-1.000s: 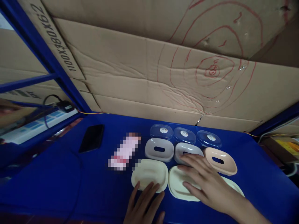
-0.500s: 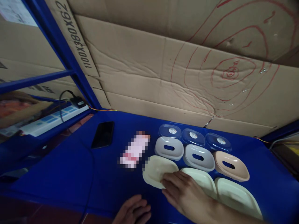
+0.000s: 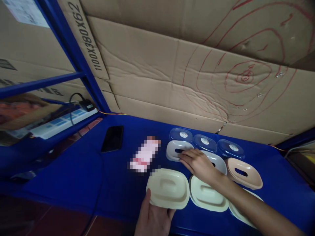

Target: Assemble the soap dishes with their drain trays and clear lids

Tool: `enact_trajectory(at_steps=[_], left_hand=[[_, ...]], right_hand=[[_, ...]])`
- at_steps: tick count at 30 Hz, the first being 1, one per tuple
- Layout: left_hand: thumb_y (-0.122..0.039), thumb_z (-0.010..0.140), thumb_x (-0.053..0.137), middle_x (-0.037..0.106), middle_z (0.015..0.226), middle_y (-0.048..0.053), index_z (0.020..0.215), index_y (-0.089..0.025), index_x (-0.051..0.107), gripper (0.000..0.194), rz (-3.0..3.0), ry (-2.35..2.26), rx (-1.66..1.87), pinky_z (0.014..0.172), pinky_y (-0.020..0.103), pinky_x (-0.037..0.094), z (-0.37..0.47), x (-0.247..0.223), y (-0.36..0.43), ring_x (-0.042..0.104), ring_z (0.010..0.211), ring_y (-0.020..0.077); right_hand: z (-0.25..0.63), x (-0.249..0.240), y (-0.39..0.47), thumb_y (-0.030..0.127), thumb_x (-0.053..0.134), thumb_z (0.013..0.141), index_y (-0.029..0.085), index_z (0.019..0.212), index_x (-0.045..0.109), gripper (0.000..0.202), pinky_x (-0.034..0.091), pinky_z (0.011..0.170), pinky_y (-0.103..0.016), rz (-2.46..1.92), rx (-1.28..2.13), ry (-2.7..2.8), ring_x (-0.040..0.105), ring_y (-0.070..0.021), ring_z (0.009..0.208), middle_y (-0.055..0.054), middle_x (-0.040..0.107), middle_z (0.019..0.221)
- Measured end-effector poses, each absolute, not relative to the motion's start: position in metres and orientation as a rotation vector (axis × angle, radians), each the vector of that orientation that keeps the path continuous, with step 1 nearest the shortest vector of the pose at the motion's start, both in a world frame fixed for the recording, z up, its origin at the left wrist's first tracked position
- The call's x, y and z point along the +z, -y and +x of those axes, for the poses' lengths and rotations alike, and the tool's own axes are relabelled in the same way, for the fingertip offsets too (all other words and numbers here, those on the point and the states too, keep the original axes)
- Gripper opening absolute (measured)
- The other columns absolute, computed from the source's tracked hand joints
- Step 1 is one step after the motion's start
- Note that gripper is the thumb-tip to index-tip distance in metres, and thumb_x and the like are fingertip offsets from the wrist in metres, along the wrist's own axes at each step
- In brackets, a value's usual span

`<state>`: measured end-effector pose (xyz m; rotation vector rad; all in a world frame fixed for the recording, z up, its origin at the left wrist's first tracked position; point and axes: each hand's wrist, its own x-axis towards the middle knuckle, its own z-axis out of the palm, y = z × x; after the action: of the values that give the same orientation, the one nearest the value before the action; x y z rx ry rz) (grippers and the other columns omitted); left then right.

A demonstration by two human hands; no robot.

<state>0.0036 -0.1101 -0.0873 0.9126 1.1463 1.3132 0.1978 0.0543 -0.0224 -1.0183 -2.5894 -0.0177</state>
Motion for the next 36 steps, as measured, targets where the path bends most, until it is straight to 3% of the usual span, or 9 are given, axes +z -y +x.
enact_trajectory(at_steps=[5,7,9,13,18,22,28,34,36], left_hand=[[-0.024,0.091,0.054,0.083,0.101,0.009,0.099,-0.018,0.084,0.032,1.349,-1.285,1.413,0.102,0.069,0.038,0.005,-0.095,0.092,0.063,0.125,0.0405],[-0.031,0.091,0.046,0.08,0.104,0.015,0.096,-0.01,0.082,0.042,1.363,-1.239,1.417,0.088,0.067,0.043,0.005,-0.096,0.085,0.058,0.126,0.0424],[-0.032,0.09,0.049,0.076,0.121,0.015,0.102,-0.012,0.081,0.04,1.224,-1.132,1.398,0.097,0.067,0.039,0.006,-0.095,0.079,0.046,0.138,0.0414],[-0.039,0.096,0.061,0.066,0.144,0.006,0.123,-0.027,0.076,0.033,0.547,-0.71,1.317,0.121,0.057,0.033,0.01,-0.084,0.075,0.04,0.15,0.033],[-0.049,0.105,0.043,0.072,0.136,0.005,0.128,-0.028,0.072,0.042,0.124,-0.363,1.256,0.099,0.028,0.056,0.009,-0.076,0.074,0.064,0.129,0.0189],[-0.048,0.105,0.047,0.073,0.136,0.006,0.13,-0.028,0.071,0.041,-0.004,-0.259,1.263,0.091,0.025,0.056,0.009,-0.074,0.074,0.068,0.12,0.017],[-0.049,0.1,0.057,0.07,0.139,0.007,0.139,-0.027,0.065,0.045,0.055,-0.442,1.302,0.119,0.047,0.041,0.01,-0.084,0.067,0.05,0.144,0.029],[-0.054,0.098,0.055,0.07,0.14,0.004,0.148,-0.037,0.055,0.053,0.075,-0.447,1.294,0.122,0.059,0.035,0.008,-0.088,0.062,0.047,0.147,0.0338],[-0.058,0.098,0.053,0.068,0.143,0.005,0.151,-0.037,0.05,0.057,0.078,-0.449,1.282,0.122,0.06,0.034,0.007,-0.087,0.061,0.048,0.146,0.0342]], right_hand=[[0.195,-0.023,-0.039,0.027,0.045,0.109,0.018,0.111,0.075,0.031,0.059,0.087,-0.042,-1.045,-0.03,2.485,0.073,-0.0236,0.097,-0.011,0.077,0.106],[0.19,-0.015,-0.022,0.027,0.047,0.109,0.019,0.114,0.073,0.028,0.059,0.086,-0.039,-1.024,0.03,2.447,0.072,-0.0219,0.097,-0.01,0.077,0.108],[0.184,-0.005,-0.004,0.027,0.048,0.109,0.02,0.115,0.072,0.025,0.058,0.083,-0.035,-0.957,0.153,2.414,0.072,-0.0193,0.094,-0.008,0.077,0.107],[0.172,0.009,0.024,0.022,0.05,0.108,0.019,0.111,0.069,0.02,0.056,0.085,-0.034,-0.799,0.305,2.433,0.072,-0.0189,0.099,-0.006,0.077,0.108],[0.168,0.01,0.026,0.034,0.05,0.108,0.019,0.117,0.067,0.024,0.052,0.099,-0.039,-0.771,0.344,2.589,0.068,-0.0222,0.114,-0.008,0.075,0.119],[0.169,0.007,0.027,0.038,0.053,0.106,0.019,0.134,0.062,0.034,0.049,0.107,-0.044,-0.817,0.314,2.732,0.064,-0.0252,0.121,-0.011,0.069,0.135],[0.187,0.013,-0.021,0.04,0.051,0.108,0.027,0.138,0.059,0.034,0.049,0.108,-0.04,-0.866,0.443,2.661,0.063,-0.0208,0.125,-0.006,0.069,0.134],[0.209,-0.009,-0.131,0.043,0.077,0.089,0.023,0.148,0.052,0.066,0.04,0.115,-0.062,-1.277,0.166,2.521,0.046,-0.0395,0.143,-0.017,0.047,0.157],[0.209,-0.019,-0.15,0.044,0.077,0.089,0.024,0.142,0.056,0.06,0.044,0.112,-0.061,-1.31,0.168,2.538,0.051,-0.0367,0.137,-0.015,0.051,0.152]])
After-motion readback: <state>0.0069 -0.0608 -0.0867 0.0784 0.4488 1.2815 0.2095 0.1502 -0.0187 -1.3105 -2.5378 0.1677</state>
